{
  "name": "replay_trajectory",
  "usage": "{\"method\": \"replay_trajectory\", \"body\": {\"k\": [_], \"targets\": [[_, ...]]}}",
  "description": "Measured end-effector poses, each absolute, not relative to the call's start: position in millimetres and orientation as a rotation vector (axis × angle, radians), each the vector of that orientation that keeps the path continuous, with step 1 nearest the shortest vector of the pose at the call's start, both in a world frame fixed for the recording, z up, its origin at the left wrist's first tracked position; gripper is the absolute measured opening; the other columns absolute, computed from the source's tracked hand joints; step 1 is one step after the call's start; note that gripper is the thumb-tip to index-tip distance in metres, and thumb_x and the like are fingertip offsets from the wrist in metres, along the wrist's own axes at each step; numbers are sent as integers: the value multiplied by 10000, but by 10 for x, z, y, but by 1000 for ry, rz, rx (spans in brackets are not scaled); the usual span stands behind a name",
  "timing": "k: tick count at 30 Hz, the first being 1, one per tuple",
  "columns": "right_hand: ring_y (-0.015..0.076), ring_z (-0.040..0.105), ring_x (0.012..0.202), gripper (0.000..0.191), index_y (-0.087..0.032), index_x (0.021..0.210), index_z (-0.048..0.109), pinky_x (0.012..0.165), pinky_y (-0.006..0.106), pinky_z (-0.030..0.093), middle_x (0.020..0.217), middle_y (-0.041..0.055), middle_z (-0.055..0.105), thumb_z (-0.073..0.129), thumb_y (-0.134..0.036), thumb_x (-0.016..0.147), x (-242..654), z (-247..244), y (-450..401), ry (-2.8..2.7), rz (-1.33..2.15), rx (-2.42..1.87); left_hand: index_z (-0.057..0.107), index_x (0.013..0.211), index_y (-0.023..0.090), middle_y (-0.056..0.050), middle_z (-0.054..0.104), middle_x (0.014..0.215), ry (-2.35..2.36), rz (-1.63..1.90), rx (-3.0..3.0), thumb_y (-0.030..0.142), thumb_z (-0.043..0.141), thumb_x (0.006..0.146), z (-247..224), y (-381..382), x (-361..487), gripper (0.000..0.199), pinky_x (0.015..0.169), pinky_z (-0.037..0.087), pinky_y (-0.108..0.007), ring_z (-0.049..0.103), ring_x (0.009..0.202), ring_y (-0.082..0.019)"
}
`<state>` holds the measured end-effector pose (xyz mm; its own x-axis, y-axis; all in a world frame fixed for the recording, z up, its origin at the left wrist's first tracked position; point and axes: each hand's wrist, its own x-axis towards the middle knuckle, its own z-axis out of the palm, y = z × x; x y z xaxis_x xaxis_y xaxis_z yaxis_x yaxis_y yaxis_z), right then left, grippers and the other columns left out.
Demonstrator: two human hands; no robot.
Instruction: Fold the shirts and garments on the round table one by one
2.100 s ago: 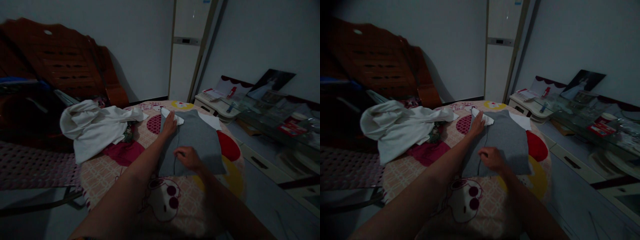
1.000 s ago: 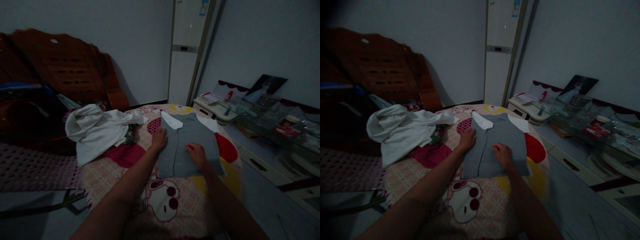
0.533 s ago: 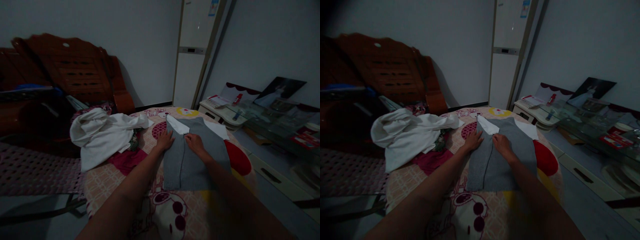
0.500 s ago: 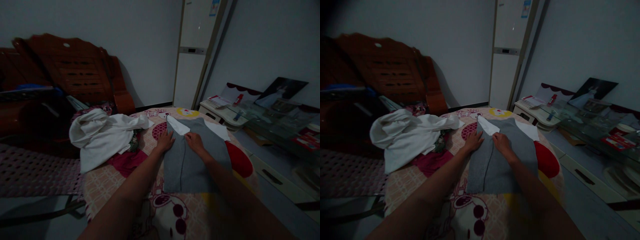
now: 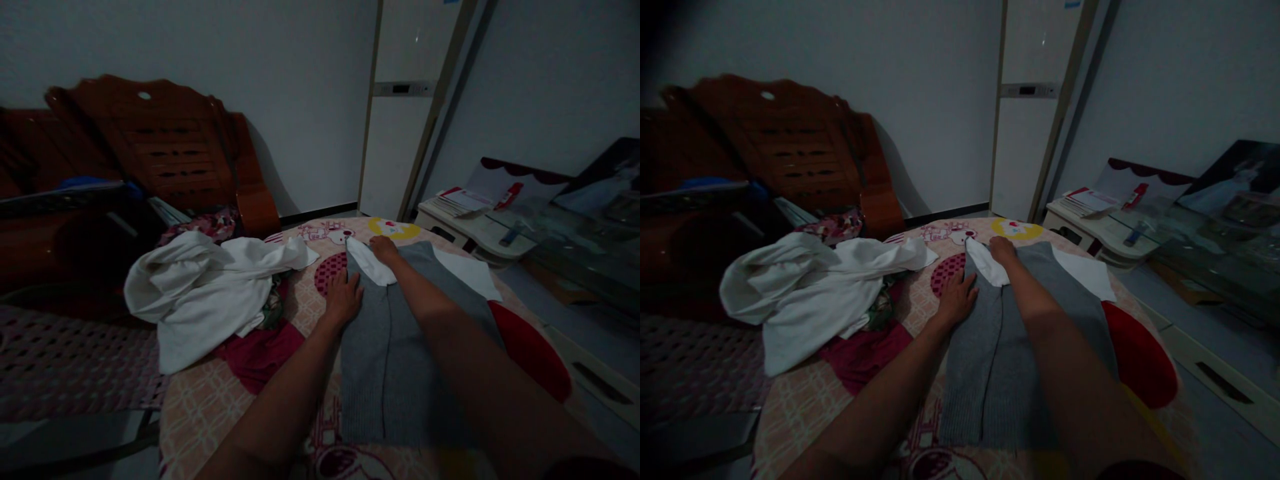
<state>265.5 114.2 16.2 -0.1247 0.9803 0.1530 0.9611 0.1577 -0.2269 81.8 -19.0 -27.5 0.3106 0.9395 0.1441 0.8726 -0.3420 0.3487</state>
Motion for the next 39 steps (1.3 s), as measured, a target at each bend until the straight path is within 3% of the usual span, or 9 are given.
{"method": "replay_trajectory", "body": {"k": [3,9,15,21,26,29,32,35,39], "targets": [[218,655,1017,255,-115,1048,748,857,277,434,1143,172,735,521,-193,961,2610,121,1192,-2176,178,-1915,464,1500,231,-168,313,1648,1673,458,2349,416,455,1000,-265,-194,823,533,1231,231,-542,306,1515,-325],[184,634,959,194,-126,964,721,821,246,425,1062,120,743,575,-81,846,2603,207,1110,-2178,187,-1820,470,1497,229,-158,346,1629,1689,460,2356,380,491,984,-195,-218,844,536,1228,236,-530,303,1513,-322],[204,615,884,114,-171,939,674,836,299,448,948,74,715,596,-163,856,2672,232,825,-1966,22,-1484,488,1487,209,-172,346,1625,1709,454,2334,383,500,983,-150,-246,859,534,1232,228,-521,336,1493,-341],[255,606,954,117,-184,864,698,905,373,465,946,109,709,598,-124,848,2728,2,362,-2347,-64,-1218,499,1472,200,-171,379,1605,1705,485,2317,367,504,983,-129,-255,879,516,1232,224,-512,345,1492,-316],[229,651,938,171,-190,942,710,887,357,500,988,95,730,546,-170,897,2718,-48,298,-2132,110,-1240,509,1466,199,-176,390,1598,1711,504,2325,363,506,984,-132,-267,879,509,1229,230,-517,346,1491,-318],[200,678,815,182,-184,1009,717,797,324,527,934,60,750,615,-235,868,2676,24,365,-1913,306,-1367,514,1461,194,-175,403,1590,1708,506,2343,359,514,982,-135,-272,874,507,1230,232,-509,346,1490,-318],[196,693,810,272,-188,1049,741,781,308,533,907,41,764,712,-265,789,2624,116,428,-1807,399,-1481,515,1459,198,-179,404,1589,1706,510,2351,363,515,984,-137,-273,874,503,1227,240,-514,350,1486,-318],[197,697,792,223,-185,905,773,751,283,523,797,10,750,778,-226,686,2578,193,499,-1761,466,-1620,511,1465,198,-183,394,1594,1709,505,2356,368,513,986,-141,-273,878,508,1228,238,-516,345,1490,-319],[146,634,599,152,-177,673,694,582,225,468,578,-51,643,813,-170,578,2518,290,604,-1676,617,-1725,510,1468,197,-190,386,1596,1715,505,2353,372,500,991,-145,-273,884,508,1227,240,-519,336,1495,-325]]}}
